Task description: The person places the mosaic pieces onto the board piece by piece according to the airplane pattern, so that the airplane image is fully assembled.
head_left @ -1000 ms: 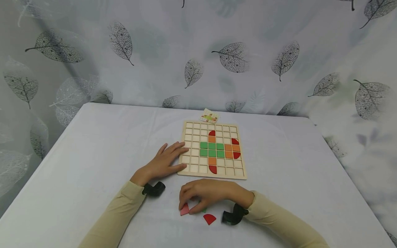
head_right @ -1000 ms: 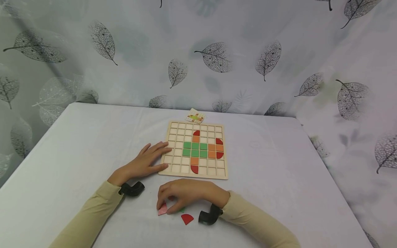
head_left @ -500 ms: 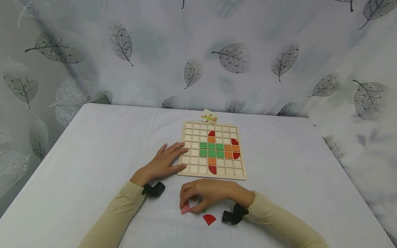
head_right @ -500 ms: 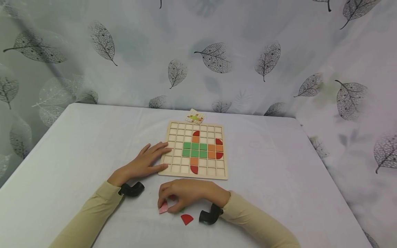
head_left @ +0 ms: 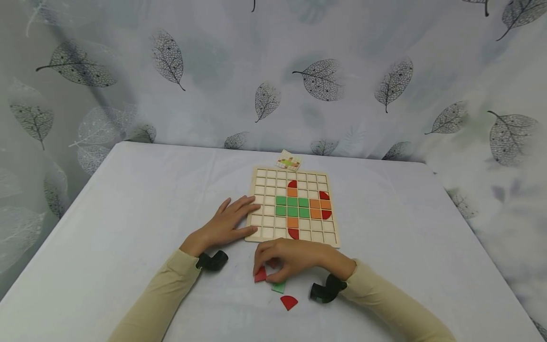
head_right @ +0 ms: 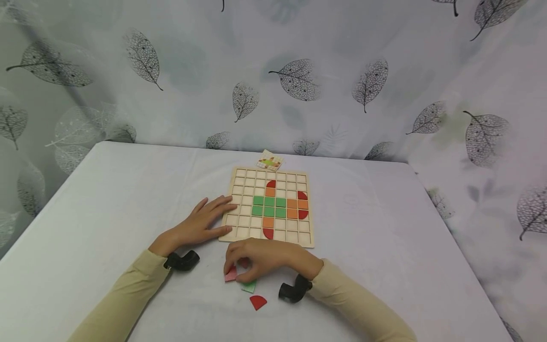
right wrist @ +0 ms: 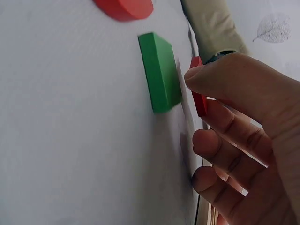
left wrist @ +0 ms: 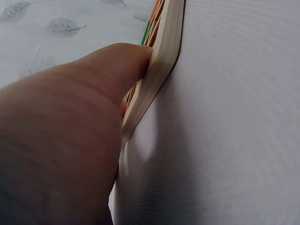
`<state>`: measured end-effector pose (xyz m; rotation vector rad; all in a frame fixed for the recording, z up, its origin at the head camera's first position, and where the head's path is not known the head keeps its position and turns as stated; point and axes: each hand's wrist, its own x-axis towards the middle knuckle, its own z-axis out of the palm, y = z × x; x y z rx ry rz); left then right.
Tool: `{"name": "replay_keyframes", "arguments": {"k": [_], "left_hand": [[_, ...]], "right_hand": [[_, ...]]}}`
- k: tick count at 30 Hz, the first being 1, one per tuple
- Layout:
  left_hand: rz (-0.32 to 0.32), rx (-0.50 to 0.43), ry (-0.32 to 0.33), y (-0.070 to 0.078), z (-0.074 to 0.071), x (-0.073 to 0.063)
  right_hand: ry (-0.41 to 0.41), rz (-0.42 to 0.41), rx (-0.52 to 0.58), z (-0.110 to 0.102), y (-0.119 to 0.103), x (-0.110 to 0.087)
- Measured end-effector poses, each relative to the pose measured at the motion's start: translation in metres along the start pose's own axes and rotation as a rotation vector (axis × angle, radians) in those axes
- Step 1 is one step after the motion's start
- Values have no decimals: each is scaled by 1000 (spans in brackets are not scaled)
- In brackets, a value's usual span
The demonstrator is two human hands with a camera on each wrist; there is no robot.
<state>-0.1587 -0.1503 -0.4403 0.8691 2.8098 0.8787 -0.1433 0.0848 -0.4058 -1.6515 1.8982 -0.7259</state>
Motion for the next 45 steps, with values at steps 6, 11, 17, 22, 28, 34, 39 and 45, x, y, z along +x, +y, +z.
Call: {"name": "replay_keyframes", "arguments": {"k": [6, 11, 17, 22, 28, 34, 39, 45], "left_hand": [[6, 8, -2, 0, -1, -1], [16, 3, -1, 0, -1, -1], [12, 12, -3, 1, -1, 0], [4, 6, -5, 2, -2, 0], [4, 0, -3, 3, -2, -1], [0, 4, -6, 3, -3, 0], [-11, -8, -15, 4, -4, 0], [-12, -12, -19, 4, -4, 0]], "right_hand": [[30, 38, 5, -4, 6, -3], [78, 45, -26, -8, 9, -4], [127, 76, -46, -15, 15, -5], [172, 120, -55, -18, 21, -8], [238, 173, -55, -23, 26, -13], [278, 208, -19, -30, 30, -18], [305, 204, -40, -33, 36, -21], [341, 203, -89, -37, 40, -22]]}}
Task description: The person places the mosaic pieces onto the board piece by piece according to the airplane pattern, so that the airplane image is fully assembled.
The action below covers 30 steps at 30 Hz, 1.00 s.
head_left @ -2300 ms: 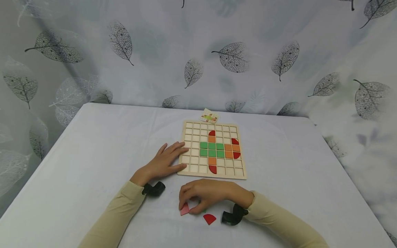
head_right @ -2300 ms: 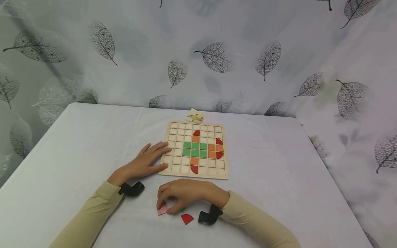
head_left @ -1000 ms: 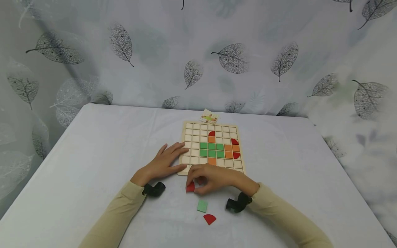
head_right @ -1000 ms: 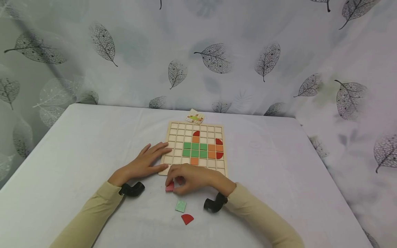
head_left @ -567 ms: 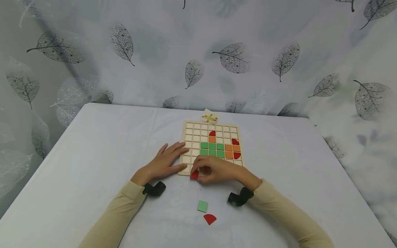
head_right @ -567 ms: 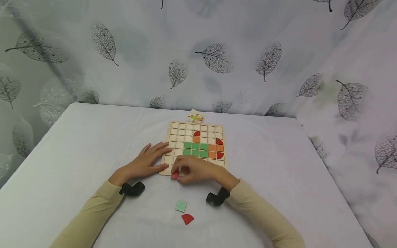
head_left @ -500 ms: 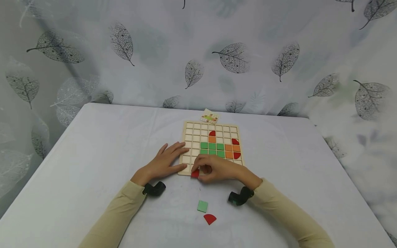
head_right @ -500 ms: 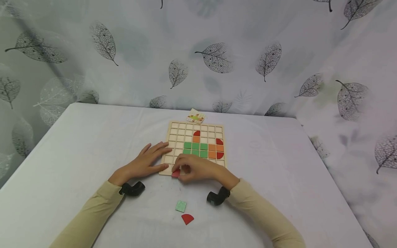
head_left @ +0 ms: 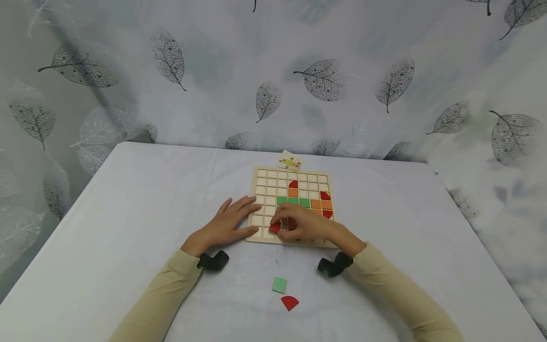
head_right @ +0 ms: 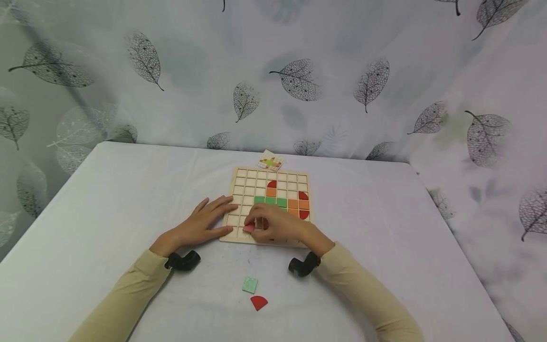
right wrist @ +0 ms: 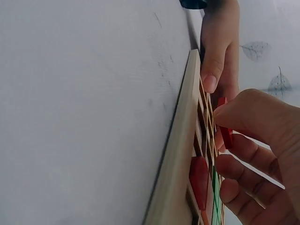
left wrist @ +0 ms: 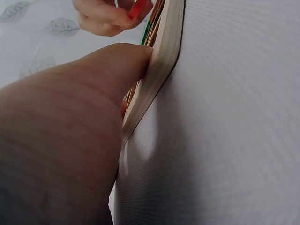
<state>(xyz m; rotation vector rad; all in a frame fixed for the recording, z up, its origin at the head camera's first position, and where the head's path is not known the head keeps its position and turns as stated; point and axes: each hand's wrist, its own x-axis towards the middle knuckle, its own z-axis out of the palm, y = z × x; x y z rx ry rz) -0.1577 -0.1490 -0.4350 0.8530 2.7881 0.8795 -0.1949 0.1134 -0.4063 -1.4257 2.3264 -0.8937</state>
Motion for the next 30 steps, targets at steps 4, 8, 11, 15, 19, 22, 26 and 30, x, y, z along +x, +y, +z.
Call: {"name": "replay_keyframes", "arguments": {"k": [4, 8, 11, 15, 19, 22, 26, 30], "left_hand": [[1, 4, 0, -1, 1, 0], [1, 2, -3, -1, 1, 0], [2, 4, -4, -1, 1, 0], [3, 8, -2, -1, 0, 1], [2, 6, -3, -1, 0, 1], [1, 3, -4, -2, 0, 1], [-2, 7, -7, -2, 1, 2], [-3, 12, -8, -3, 1, 2]], "right_hand": [[25, -3, -17, -3, 2, 3], [41, 12, -17, -4, 6, 6], [55, 19, -20, -5, 8, 8], [88, 38, -10, -6, 11, 10], [116, 81, 1, -8, 12, 11], [131, 102, -24, -9, 12, 13], [158, 105, -68, -10, 14, 18], [196, 114, -90, -11, 15, 22]]}}
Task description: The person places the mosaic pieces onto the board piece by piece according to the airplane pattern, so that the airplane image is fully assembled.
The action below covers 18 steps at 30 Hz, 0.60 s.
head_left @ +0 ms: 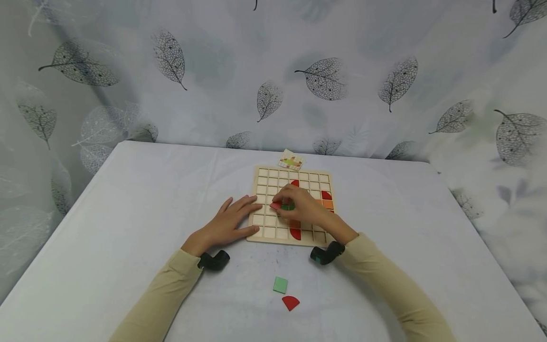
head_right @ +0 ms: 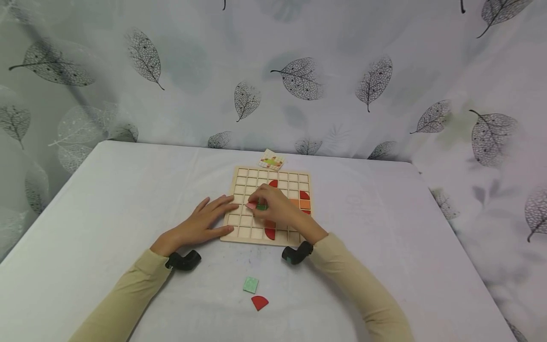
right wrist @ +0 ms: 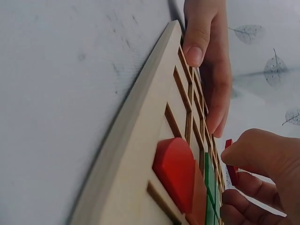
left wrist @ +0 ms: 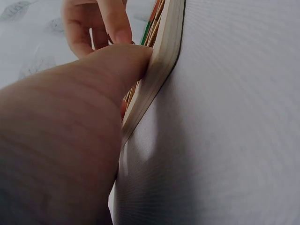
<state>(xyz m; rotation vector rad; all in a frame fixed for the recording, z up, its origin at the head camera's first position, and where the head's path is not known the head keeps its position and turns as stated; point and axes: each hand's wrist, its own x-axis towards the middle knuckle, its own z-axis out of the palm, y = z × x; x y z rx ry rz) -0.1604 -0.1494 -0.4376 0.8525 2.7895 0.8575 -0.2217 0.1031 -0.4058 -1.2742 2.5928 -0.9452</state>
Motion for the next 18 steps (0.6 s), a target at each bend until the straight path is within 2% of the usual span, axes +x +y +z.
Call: {"name": "replay_keyframes", "arguments": {"k": [8, 18], "left_hand": [[2, -13, 5, 1, -2, -1], [2, -7, 3, 2, -1, -2]], "right_hand": [[55, 11, 11, 2, 2, 6], [50, 96, -20, 7, 3, 9]]}}
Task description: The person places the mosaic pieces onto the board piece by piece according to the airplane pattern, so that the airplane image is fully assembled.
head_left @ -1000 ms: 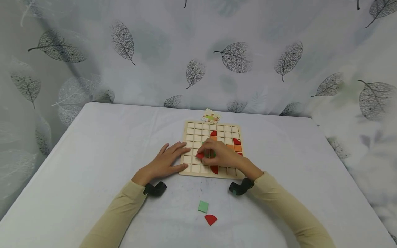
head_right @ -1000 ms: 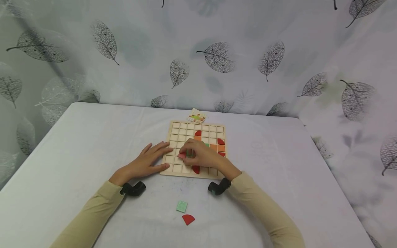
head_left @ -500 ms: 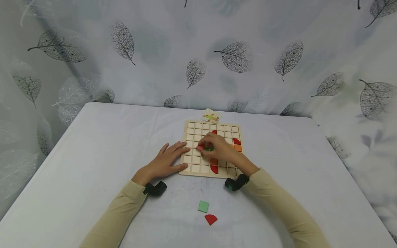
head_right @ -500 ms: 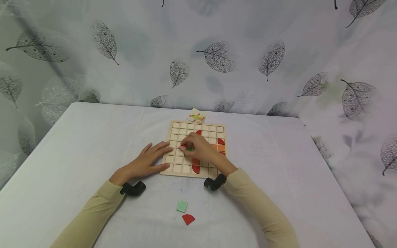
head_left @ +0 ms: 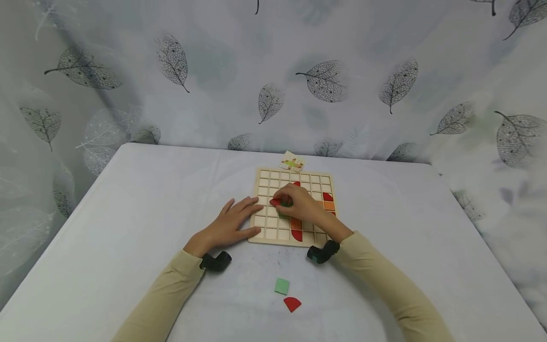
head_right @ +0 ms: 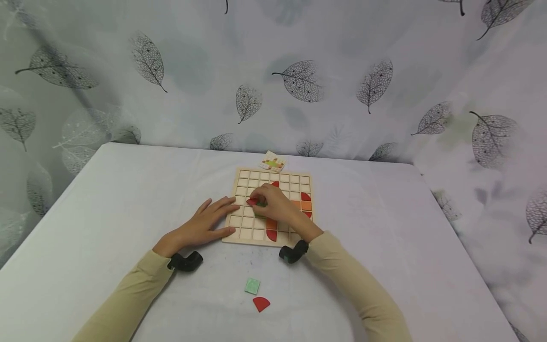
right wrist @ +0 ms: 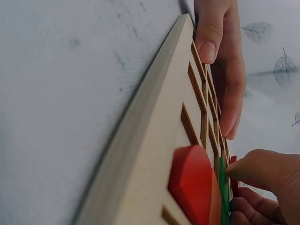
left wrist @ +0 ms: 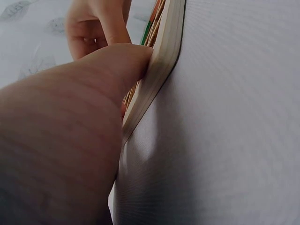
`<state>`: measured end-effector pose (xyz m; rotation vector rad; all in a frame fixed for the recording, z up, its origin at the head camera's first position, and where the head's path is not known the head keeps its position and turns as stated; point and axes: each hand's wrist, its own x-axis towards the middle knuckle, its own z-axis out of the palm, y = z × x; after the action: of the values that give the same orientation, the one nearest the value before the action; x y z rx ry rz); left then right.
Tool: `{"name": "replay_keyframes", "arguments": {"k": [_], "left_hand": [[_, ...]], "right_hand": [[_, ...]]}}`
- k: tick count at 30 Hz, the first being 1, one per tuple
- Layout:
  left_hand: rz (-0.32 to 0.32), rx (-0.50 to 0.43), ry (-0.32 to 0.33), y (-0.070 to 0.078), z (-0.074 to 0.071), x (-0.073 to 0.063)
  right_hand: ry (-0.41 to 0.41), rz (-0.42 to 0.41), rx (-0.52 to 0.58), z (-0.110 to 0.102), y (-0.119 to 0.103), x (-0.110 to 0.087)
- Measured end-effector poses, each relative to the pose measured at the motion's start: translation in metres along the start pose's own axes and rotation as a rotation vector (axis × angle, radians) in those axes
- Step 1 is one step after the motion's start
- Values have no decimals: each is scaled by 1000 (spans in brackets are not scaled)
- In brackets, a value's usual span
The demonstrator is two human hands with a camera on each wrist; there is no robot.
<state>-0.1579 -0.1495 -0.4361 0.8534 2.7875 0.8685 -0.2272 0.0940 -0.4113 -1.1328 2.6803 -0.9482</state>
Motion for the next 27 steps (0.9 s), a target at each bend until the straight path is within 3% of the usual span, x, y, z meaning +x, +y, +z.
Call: {"name": "replay_keyframes", "arguments": {"k": [15, 27], "left_hand": [[-12, 3, -13, 1, -2, 1], [-10, 7, -10, 0, 0, 1]], "right_hand": [[51, -1, 58, 4, 4, 3], [13, 31, 71, 2, 2, 1]]}}
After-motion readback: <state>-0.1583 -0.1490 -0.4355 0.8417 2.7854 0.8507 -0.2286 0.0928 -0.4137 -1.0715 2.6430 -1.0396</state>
